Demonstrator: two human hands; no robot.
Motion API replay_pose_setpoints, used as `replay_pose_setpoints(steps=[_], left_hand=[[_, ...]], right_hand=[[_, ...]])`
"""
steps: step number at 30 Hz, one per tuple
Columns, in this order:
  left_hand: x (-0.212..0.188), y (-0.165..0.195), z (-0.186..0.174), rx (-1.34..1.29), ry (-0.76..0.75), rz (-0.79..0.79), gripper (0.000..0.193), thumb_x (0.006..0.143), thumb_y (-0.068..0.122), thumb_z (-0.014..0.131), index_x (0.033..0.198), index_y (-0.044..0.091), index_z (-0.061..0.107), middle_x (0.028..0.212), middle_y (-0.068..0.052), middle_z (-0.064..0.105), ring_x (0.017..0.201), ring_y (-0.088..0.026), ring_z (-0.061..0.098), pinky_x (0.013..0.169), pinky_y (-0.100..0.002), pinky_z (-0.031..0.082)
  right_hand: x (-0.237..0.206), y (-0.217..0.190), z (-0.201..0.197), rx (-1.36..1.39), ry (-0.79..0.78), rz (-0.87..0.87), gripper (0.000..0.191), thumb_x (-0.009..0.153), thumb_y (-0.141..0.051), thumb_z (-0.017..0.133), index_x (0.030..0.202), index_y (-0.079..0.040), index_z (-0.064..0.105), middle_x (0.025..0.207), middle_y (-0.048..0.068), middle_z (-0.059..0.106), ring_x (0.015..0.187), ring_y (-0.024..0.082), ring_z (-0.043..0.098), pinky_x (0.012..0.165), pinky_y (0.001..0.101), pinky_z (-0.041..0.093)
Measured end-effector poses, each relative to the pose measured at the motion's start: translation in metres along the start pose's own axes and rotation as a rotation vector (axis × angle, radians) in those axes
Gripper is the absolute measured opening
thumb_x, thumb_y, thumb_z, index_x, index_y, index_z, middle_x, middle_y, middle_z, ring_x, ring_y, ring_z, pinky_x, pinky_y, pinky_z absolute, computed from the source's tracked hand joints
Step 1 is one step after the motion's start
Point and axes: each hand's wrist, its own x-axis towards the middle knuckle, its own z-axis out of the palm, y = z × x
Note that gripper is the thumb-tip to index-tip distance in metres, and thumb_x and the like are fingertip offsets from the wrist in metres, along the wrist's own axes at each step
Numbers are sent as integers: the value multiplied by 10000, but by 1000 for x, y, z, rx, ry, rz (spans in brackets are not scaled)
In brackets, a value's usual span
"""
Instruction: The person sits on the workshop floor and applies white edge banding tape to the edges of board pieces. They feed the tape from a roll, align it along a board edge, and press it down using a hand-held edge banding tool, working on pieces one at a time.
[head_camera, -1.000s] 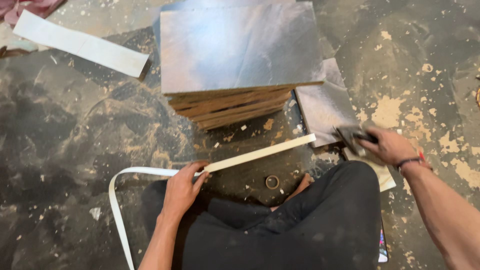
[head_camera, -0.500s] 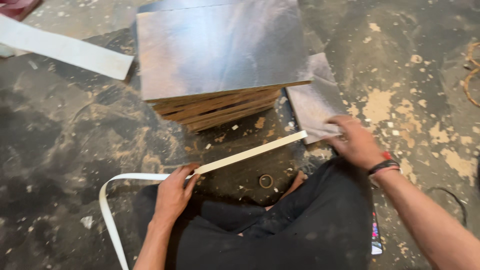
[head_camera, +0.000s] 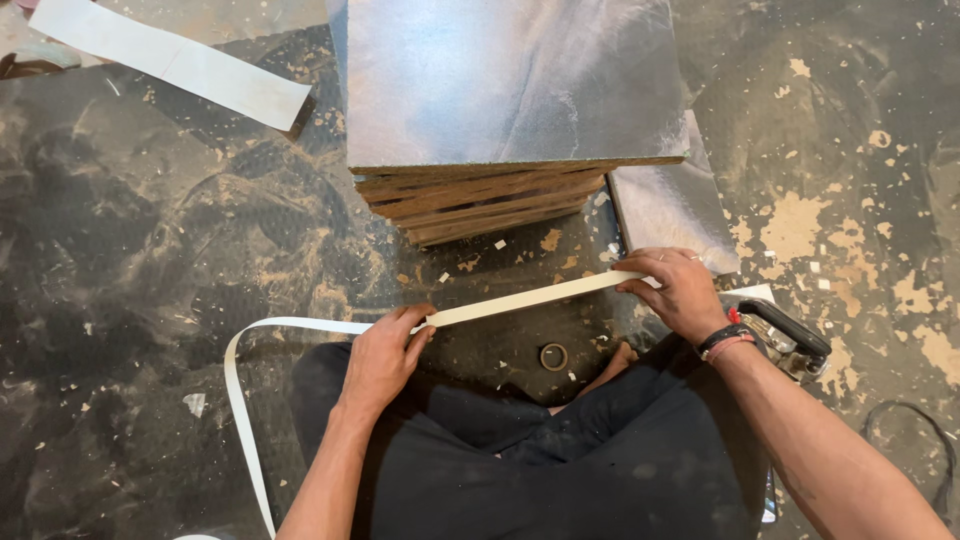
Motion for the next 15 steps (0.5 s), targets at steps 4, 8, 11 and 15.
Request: replay_pose_setpoints(steps=[4,8,11,15], left_hand=[[1,0,-1,2,3,7,274,926,231,691,1175,118,705,1089,-111,734,943,-350,702,782,-445,550],[0,-2,1,-4,17,16,274,924,227,693,1175,114,705,1078,-114,736,947,-349,702,785,-445,549],[1,-4,2,-10,29,27,272,929,227,692,1174,110,701,1074,-112,738,951,-345,701,789,-445,548],[1,-5,4,-30,63,81,259,931,219,691,1163,104,699,1081,-113,738,958,-348,699,789,-450,550]], right_hand=[[3,1,-3,-18,-22,-9,266,856,-307,753,1086,-177,780,1085,4,773,988,222,715,918,387,486],[3,4,-2,-35,-25,4,251,871,-313,747,1080,-177,774,1090,-8,775,981,215,714,932,377,480],[2,2,2,-51,3,-8,244,871,-302,749,1072,-166,770,1107,-8,771,999,213,706,940,382,472],[8,-7,-9,-30,-32,-23,262,874,-311,731,1072,-142,758,1118,5,768,1003,219,705,953,398,460]])
